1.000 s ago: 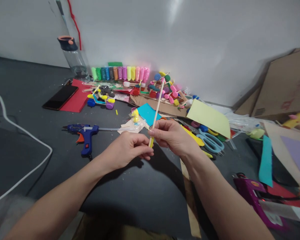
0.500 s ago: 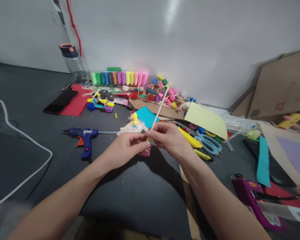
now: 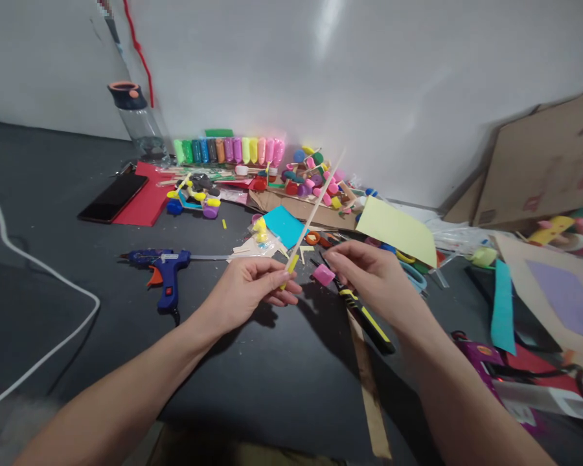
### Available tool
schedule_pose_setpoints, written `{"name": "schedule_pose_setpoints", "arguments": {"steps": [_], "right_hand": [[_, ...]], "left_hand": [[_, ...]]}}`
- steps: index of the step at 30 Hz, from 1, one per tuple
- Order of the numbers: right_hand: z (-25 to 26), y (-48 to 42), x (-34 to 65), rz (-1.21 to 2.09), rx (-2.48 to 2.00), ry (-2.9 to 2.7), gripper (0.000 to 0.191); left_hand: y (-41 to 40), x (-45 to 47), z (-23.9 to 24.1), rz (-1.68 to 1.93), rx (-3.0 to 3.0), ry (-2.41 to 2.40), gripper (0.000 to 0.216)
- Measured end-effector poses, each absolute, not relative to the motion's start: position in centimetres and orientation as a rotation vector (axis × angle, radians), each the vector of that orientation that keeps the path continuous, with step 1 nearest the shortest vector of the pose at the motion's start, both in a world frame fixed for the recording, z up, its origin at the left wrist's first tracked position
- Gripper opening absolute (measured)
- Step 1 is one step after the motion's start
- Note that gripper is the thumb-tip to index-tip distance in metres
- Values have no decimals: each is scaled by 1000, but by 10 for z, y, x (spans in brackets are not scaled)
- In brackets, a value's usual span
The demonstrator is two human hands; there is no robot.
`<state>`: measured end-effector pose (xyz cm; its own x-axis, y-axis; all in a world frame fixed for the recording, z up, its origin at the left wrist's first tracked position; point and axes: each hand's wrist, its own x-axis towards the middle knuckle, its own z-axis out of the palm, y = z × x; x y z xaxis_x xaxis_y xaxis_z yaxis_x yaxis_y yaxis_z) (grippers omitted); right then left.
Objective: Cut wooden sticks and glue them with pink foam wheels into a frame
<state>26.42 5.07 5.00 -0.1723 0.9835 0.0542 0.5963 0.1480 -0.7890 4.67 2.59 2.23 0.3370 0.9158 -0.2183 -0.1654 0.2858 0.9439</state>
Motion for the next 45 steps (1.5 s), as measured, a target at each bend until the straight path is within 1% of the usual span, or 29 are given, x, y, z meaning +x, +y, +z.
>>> {"name": "schedule_pose_setpoints", "arguments": {"steps": [4, 7, 11, 13, 16, 22, 25, 27, 29, 30, 32, 33, 35, 37, 41, 45], "right_hand": [[33, 26, 308, 501, -1734, -1976, 31], [10, 10, 329, 317, -1817, -2096, 36], [-11, 3, 342, -174, -1838, -2462, 38], [-15, 5, 345, -286, -1847, -2509, 37], [-15, 9, 347, -295, -1842, -2515, 35], [-20, 13, 357, -190, -1821, -2475, 39], [-13, 9, 358, -141, -1764, -2455, 50], [2, 4, 350, -44, -1709, -2336, 49], [22, -4, 331, 194, -1691, -2138, 31], [31, -7, 318, 354, -1645, -2056, 29], [46, -11, 287, 758, -1555, -1928, 32], [49, -11, 272, 935, -1483, -1846, 31], [50, -8, 246, 1176, -1356, -1657, 27], [44, -3, 232, 1289, -1295, -1512, 29], [29, 6, 231, 1400, -1266, -1356, 38], [19, 10, 239, 1462, -1232, -1309, 41]], "left_hand": [[21, 45, 28, 905, 980, 878, 21], [19, 45, 31, 888, 985, 839, 21], [16, 47, 33, 950, 1096, 919, 19], [14, 47, 33, 1013, 1189, 992, 17], [14, 46, 33, 1042, 1229, 1010, 16], [20, 42, 34, 929, 1032, 865, 20], [17, 42, 36, 986, 1256, 1055, 21], [14, 42, 35, 1045, 1597, 1209, 21], [10, 41, 30, 1092, 2019, 1256, 21], [8, 41, 27, 1116, 2218, 1242, 22], [6, 41, 20, 1172, 2549, 1183, 24], [6, 41, 18, 1179, 2681, 1152, 25], [6, 43, 15, 1182, 2861, 1106, 26], [7, 45, 16, 1161, 2965, 1095, 28], [7, 50, 18, 1102, 3047, 1090, 33], [5, 53, 11, 1079, 2858, 1077, 35]]}}
